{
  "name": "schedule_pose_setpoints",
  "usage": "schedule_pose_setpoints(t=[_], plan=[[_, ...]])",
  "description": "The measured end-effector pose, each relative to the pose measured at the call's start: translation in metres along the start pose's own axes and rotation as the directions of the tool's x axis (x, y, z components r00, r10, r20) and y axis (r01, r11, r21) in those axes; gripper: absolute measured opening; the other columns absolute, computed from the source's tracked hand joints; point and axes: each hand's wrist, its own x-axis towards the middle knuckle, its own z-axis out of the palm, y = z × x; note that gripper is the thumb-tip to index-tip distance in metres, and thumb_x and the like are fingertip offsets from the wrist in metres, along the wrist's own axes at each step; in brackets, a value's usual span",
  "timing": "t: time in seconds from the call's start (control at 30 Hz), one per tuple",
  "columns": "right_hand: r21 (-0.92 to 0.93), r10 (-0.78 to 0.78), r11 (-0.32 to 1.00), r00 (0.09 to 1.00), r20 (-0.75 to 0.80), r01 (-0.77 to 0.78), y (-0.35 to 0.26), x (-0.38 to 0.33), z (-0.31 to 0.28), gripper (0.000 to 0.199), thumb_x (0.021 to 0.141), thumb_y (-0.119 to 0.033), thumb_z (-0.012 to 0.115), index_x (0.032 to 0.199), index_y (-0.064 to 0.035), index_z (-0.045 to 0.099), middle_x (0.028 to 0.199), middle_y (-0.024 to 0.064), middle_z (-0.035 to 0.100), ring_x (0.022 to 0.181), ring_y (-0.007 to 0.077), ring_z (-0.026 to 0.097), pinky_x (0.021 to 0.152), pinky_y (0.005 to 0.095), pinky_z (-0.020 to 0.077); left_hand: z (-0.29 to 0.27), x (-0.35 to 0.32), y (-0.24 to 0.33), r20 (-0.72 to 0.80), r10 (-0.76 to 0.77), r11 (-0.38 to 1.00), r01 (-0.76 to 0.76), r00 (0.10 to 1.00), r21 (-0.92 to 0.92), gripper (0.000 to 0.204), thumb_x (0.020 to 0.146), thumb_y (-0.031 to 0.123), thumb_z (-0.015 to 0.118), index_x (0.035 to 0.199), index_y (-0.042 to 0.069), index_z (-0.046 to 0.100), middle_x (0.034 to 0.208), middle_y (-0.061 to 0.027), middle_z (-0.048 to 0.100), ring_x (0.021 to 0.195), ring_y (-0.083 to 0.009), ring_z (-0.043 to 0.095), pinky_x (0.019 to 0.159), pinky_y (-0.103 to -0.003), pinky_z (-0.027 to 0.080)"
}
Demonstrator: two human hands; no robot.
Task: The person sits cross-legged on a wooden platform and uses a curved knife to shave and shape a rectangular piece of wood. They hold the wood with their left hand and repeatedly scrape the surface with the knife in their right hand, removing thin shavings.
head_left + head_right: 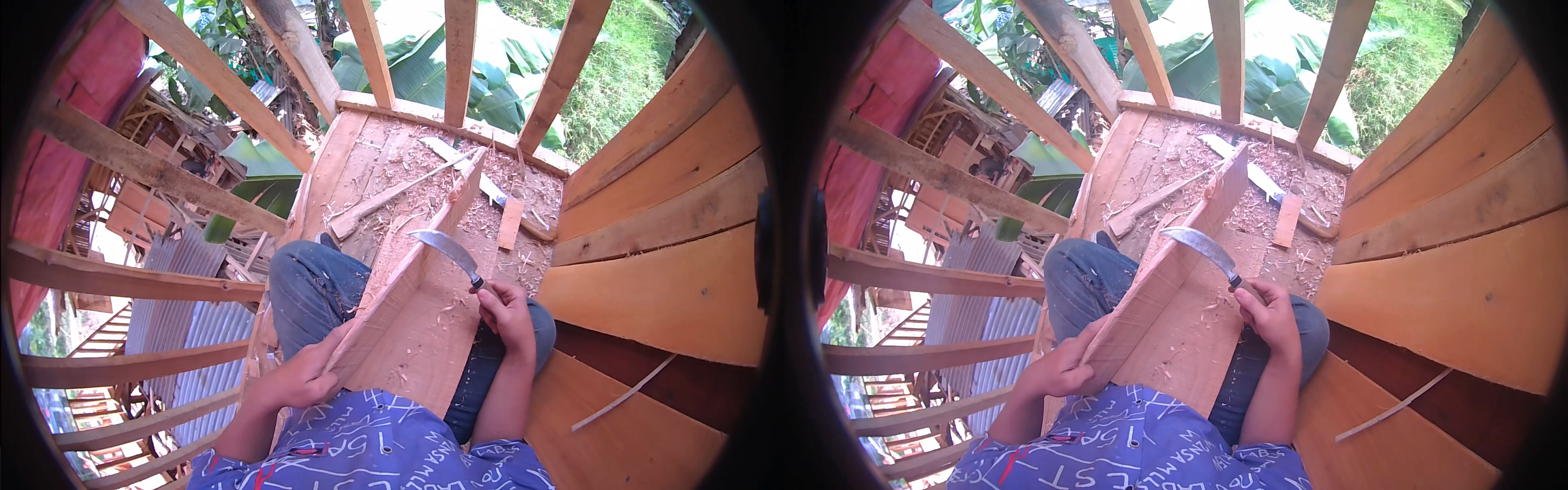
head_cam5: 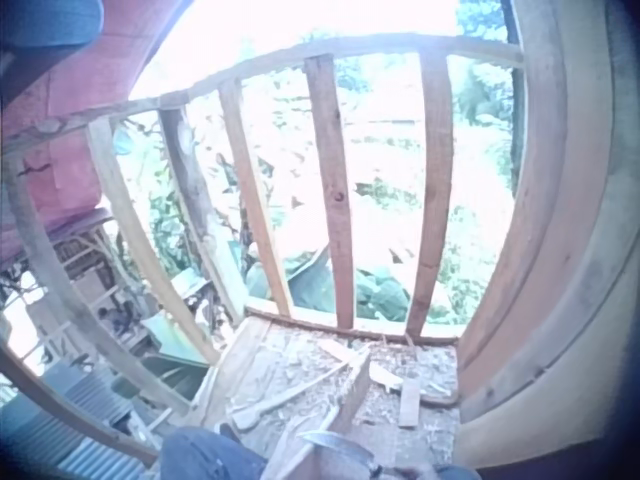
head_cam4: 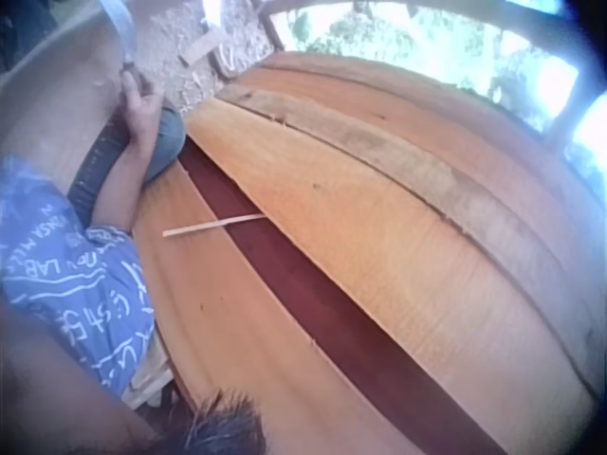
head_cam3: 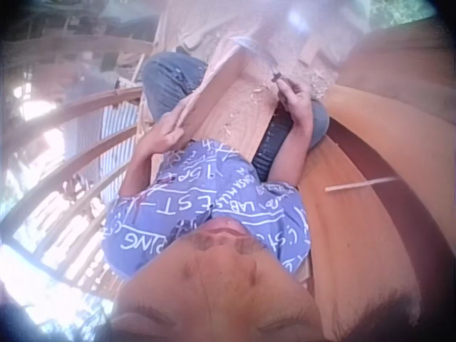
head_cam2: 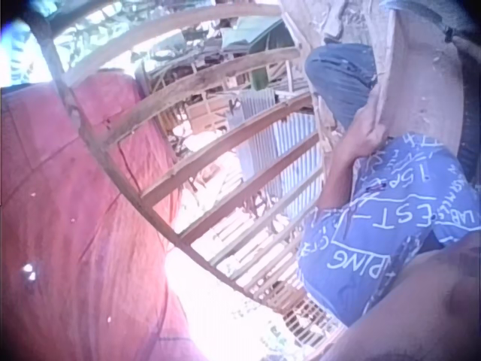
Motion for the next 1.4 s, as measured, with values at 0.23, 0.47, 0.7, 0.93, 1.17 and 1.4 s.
schedule_pose_setpoints(t=[0.23, 0.47, 0.7, 0.93, 1.17, 1.4], plan=[[-0.016, -0.019, 1.0, 1.0, -0.005, 0.019, 0.007, 0.004, -0.008, 0.019, 0.093, -0.02, 0.063, 0.094, -0.0005, 0.066, 0.054, -0.005, 0.047, 0.039, 0.0019, 0.036, 0.035, 0.02, 0.0239, 0.002, 0.001, 0.002, -0.024, -0.002, 1.0, 0.003, 1.0, 0.014, 0.081, 0.073, 0.009, 0.045, 0.149, 0.001, 0.018, 0.129, -0.033, 0.049, 0.12, -0.0432, 0.052, 0.104, -0.041, 0.038], [0.021, 0.097, 0.994, 0.965, 0.243, -0.106, -0.002, 0.001, -0.009, 0.022, 0.092, -0.02, 0.063, 0.095, 0.0009, 0.066, 0.055, -0.0024, 0.049, 0.039, 0.003, 0.037, 0.036, 0.0198, 0.0247, 0.009, 0.0, 0.007, -0.001, -0.011, 0.998, 0.011, 1.0, 0.062, 0.083, 0.072, 0.006, 0.045, 0.15, 0.002, 0.018, 0.133, -0.0341, 0.047, 0.124, -0.0452, 0.048, 0.106, -0.041, 0.036], [0.009, -0.131, 0.991, 0.985, -0.114, 0.133, 0.015, 0.006, -0.008, 0.019, 0.09, -0.017, 0.067, 0.088, 0.0017, 0.068, 0.06, -0.0024, 0.054, 0.049, 0.0017, 0.042, 0.044, 0.0193, 0.0298, 0.009, -0.002, 0.008, 0.016, -0.006, 0.998, 0.005, 1.0, 0.059, 0.083, 0.072, 0.007, 0.045, 0.15, 0.002, 0.019, 0.135, -0.0331, 0.046, 0.125, -0.0439, 0.048, 0.106, -0.04, 0.035], [-0.414, -0.469, 0.847, 0.836, -0.286, 0.333, 0.018, -0.003, 0.019, 0.026, 0.088, -0.017, 0.071, 0.096, 0.008, 0.068, 0.068, -0.0059, 0.053, 0.062, 0.0029, 0.044, 0.054, 0.0202, 0.0337, 0.004, -0.002, -0.005, 0.014, 0.056, 0.998, -0.055, 0.998, -0.035, 0.082, 0.074, 0.011, 0.047, 0.151, 0.003, 0.02, 0.136, -0.0286, 0.048, 0.127, -0.038, 0.049, 0.106, -0.039, 0.035], [-0.668, -0.67, 0.656, 0.678, -0.302, 0.351, 0.024, 0.0, 0.015, 0.026, 0.078, -0.01, 0.079, 0.095, 0.0055, 0.068, 0.077, 0.0083, 0.069, 0.069, 0.0112, 0.062, 0.063, 0.0259, 0.0484, -0.005, -0.001, -0.012, 0.054, 0.012, 0.995, -0.006, 0.998, -0.1, 0.084, 0.071, 0.013, 0.046, 0.15, 0.002, 0.022, 0.138, -0.0251, 0.046, 0.128, -0.0338, 0.047, 0.108, -0.037, 0.032], [-0.43, -0.392, 0.856, 0.901, -0.182, 0.286, 0.024, 0.01, -0.004, 0.025, 0.079, -0.015, 0.079, 0.092, 0.0039, 0.069, 0.072, 0.0013, 0.065, 0.062, 0.0075, 0.056, 0.058, 0.0255, 0.0445, -0.007, -0.001, -0.015, 0.036, 0.042, 0.991, -0.037, 0.998, -0.132, 0.085, 0.068, 0.013, 0.045, 0.149, -0.001, 0.023, 0.14, -0.0239, 0.045, 0.13, -0.032, 0.045, 0.11, -0.038, 0.031]])
